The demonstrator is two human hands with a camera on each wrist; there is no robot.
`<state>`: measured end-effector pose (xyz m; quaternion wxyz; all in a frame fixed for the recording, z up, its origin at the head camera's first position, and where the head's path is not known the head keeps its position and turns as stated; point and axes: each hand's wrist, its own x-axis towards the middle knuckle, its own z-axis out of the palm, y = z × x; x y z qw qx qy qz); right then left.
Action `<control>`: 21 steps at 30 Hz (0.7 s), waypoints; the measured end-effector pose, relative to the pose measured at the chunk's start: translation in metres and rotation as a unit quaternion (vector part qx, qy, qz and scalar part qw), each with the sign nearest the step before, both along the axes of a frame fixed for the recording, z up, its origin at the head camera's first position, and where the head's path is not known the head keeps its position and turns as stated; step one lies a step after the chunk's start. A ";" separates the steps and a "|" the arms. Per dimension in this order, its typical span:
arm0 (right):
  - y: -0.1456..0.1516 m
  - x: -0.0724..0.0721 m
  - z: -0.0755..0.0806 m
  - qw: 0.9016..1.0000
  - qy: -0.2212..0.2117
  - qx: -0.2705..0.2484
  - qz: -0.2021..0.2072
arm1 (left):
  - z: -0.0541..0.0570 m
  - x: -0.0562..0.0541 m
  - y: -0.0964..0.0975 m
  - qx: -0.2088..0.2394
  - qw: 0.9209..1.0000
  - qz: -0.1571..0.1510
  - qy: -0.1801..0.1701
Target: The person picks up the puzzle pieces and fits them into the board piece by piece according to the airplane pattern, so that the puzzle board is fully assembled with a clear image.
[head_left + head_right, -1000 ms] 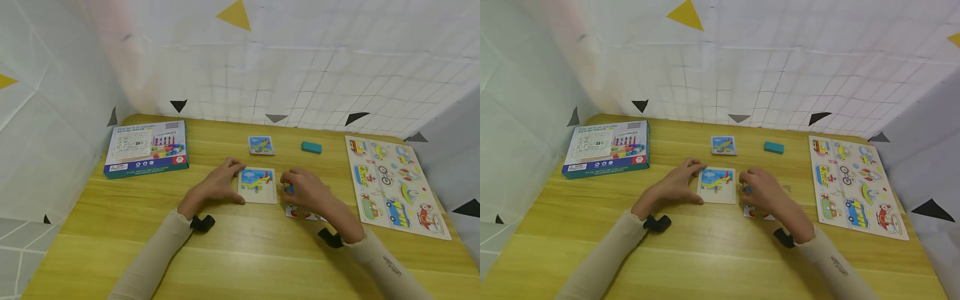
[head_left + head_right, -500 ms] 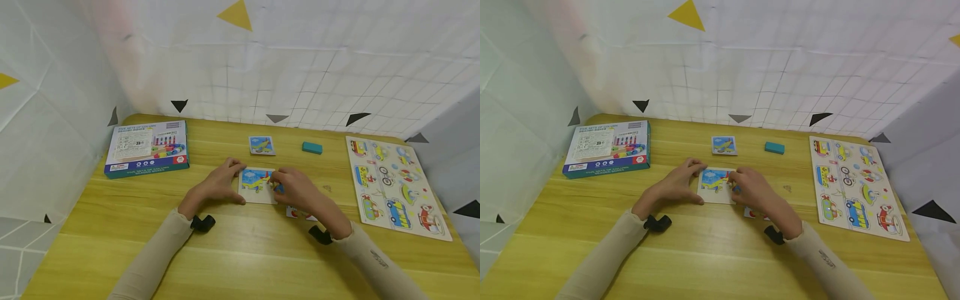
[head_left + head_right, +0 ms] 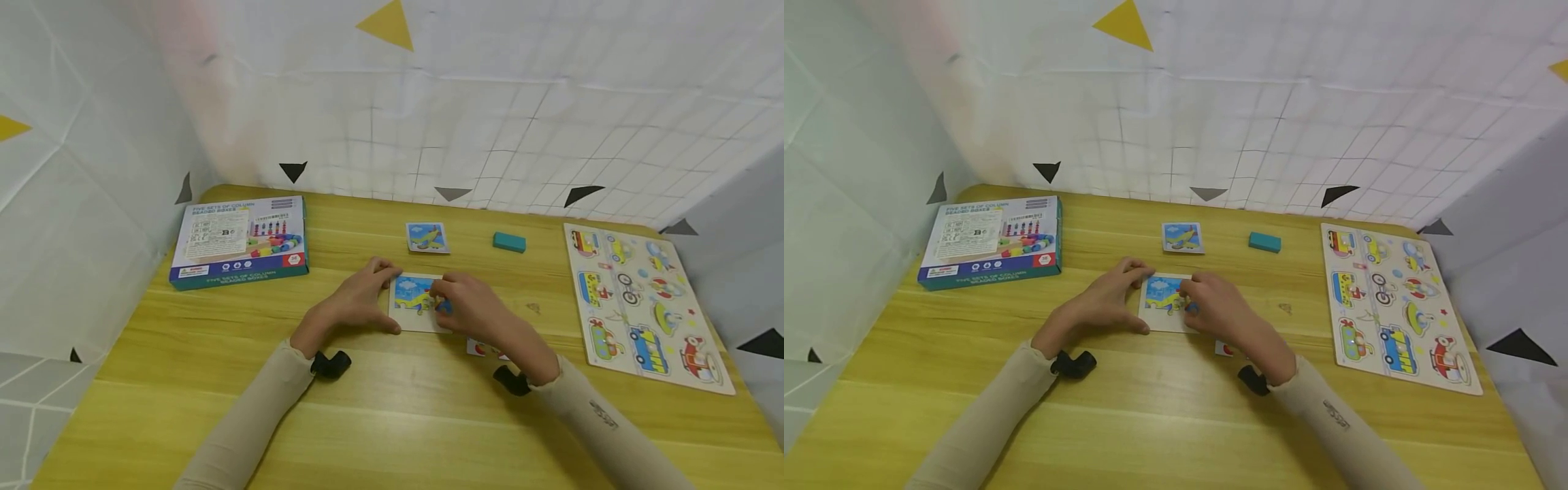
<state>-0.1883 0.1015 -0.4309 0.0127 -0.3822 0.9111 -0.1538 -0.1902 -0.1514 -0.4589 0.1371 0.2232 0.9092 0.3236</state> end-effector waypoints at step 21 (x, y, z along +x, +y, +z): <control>-0.010 -0.005 -0.003 1.000 -0.008 0.016 -0.008 | 0.000 0.000 -0.001 0.007 1.000 -0.009 0.011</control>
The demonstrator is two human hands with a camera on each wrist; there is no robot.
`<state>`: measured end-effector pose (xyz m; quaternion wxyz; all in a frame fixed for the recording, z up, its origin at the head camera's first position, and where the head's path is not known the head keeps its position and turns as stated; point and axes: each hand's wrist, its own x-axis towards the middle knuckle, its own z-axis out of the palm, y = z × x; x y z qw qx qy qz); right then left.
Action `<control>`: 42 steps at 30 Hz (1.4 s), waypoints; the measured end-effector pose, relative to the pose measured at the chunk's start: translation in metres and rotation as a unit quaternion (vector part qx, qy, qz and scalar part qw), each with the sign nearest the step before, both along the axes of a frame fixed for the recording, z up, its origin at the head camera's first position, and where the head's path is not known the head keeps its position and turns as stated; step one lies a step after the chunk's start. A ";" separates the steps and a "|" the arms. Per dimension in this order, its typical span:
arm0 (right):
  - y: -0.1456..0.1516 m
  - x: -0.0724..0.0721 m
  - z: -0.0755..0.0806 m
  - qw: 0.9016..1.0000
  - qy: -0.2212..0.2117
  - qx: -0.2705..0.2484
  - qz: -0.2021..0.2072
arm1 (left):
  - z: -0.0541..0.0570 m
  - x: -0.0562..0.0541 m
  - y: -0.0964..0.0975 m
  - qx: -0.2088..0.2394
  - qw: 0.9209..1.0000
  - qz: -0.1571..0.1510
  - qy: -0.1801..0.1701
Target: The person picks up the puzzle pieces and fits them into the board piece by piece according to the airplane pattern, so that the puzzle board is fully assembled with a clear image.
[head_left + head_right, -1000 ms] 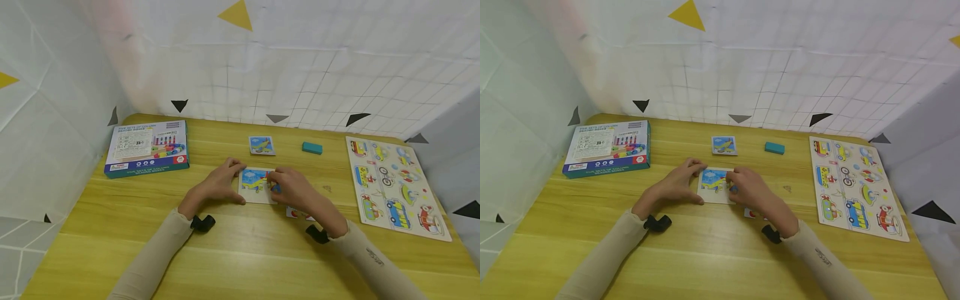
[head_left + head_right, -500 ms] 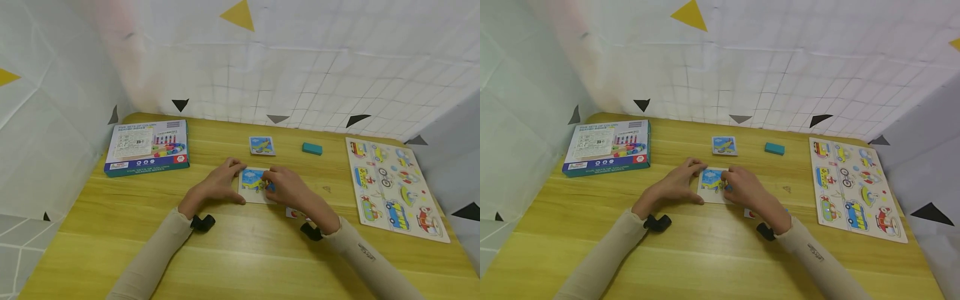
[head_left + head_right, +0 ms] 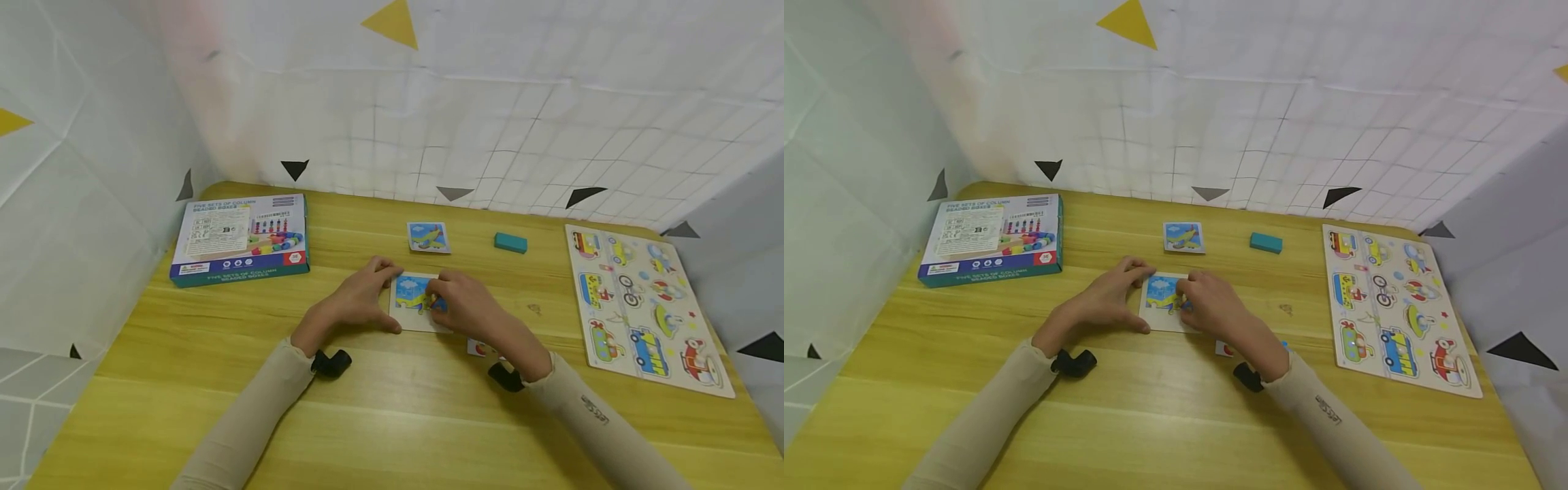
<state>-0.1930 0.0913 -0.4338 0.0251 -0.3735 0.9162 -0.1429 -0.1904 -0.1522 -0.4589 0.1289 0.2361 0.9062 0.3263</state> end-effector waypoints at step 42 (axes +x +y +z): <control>-0.001 -0.004 0.002 1.000 -0.022 -0.012 0.007 | -0.001 -0.001 0.000 -0.008 1.000 0.004 -0.008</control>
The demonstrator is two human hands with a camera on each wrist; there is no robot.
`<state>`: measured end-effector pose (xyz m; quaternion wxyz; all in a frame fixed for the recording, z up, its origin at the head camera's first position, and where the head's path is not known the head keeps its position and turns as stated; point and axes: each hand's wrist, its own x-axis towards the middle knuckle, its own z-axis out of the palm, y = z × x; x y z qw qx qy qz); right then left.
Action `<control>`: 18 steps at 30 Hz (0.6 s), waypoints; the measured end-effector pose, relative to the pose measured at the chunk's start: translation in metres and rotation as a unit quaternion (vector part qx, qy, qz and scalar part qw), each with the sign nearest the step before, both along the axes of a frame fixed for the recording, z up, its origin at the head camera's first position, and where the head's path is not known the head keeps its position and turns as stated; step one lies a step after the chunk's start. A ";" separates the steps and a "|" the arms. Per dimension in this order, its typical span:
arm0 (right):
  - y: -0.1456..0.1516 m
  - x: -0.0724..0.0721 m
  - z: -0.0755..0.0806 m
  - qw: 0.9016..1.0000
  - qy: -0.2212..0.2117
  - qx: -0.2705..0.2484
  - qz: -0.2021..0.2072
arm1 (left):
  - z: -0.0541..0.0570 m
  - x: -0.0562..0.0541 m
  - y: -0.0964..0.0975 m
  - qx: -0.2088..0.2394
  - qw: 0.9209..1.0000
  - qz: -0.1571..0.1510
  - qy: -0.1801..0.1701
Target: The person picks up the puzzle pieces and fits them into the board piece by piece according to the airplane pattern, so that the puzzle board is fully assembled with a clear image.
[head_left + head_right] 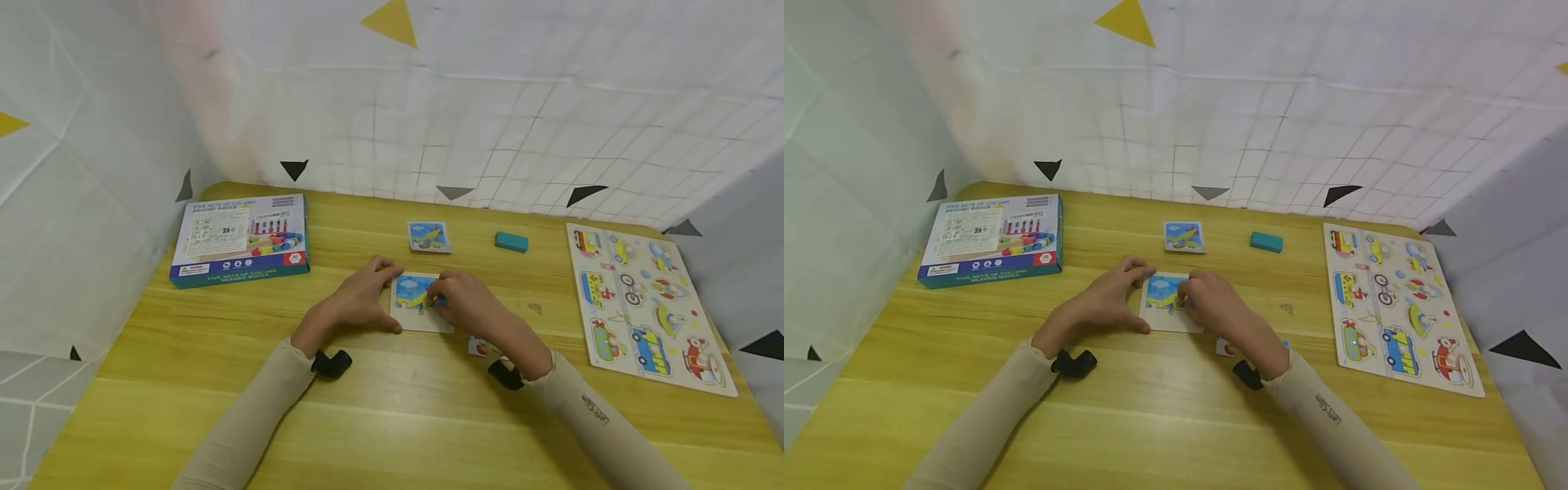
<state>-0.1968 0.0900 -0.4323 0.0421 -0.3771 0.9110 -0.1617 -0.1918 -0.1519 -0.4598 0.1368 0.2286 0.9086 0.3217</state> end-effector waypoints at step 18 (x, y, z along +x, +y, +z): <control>0.015 0.007 0.012 1.000 -0.009 -0.023 -0.007 | -0.001 0.001 0.000 -0.001 1.000 -0.001 0.001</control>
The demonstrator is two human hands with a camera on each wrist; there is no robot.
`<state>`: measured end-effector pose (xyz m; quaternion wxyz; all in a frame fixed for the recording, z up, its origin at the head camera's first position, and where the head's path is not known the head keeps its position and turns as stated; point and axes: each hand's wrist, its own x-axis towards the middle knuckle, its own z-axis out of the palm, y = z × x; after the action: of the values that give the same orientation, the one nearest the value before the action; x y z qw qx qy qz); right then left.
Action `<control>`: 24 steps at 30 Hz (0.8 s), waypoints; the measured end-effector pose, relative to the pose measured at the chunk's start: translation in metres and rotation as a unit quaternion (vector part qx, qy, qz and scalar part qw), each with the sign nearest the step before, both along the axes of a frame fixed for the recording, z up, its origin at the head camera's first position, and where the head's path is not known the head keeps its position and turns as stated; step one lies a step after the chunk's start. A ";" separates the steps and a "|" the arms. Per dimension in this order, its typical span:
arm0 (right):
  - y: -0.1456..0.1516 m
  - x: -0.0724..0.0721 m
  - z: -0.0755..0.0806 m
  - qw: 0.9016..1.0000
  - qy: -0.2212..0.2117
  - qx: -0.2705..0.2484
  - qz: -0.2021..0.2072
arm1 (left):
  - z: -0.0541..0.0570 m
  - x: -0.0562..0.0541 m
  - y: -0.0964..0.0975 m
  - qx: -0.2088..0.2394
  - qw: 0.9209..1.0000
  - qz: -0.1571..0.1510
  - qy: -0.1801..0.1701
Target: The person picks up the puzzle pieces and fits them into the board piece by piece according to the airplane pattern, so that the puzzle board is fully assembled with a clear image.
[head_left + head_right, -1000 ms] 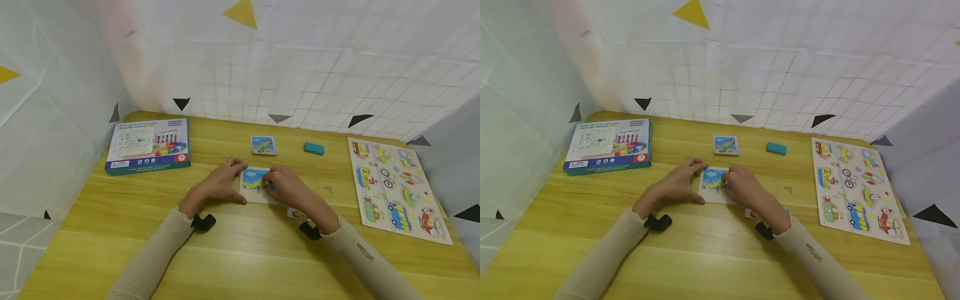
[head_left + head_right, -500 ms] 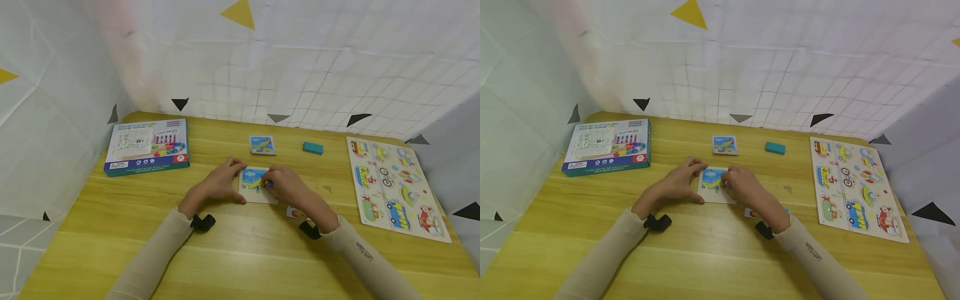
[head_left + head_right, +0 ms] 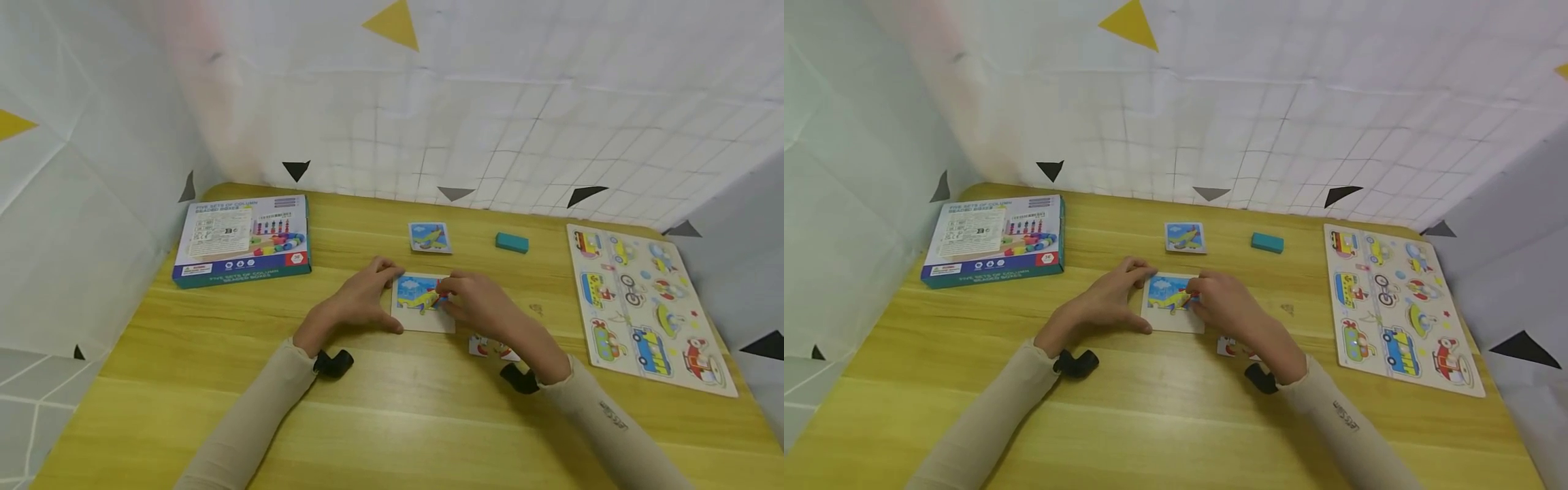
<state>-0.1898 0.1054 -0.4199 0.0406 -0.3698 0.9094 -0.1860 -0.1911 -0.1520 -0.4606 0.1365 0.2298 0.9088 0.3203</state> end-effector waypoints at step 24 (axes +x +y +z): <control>0.050 0.039 0.003 0.999 0.010 0.042 -0.010 | 0.000 -0.001 0.001 0.006 1.000 0.006 -0.009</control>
<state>-0.1508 0.1558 -0.4169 0.0452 -0.3603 0.9206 -0.1439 -0.1918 -0.1513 -0.4601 0.1412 0.2228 0.9069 0.3287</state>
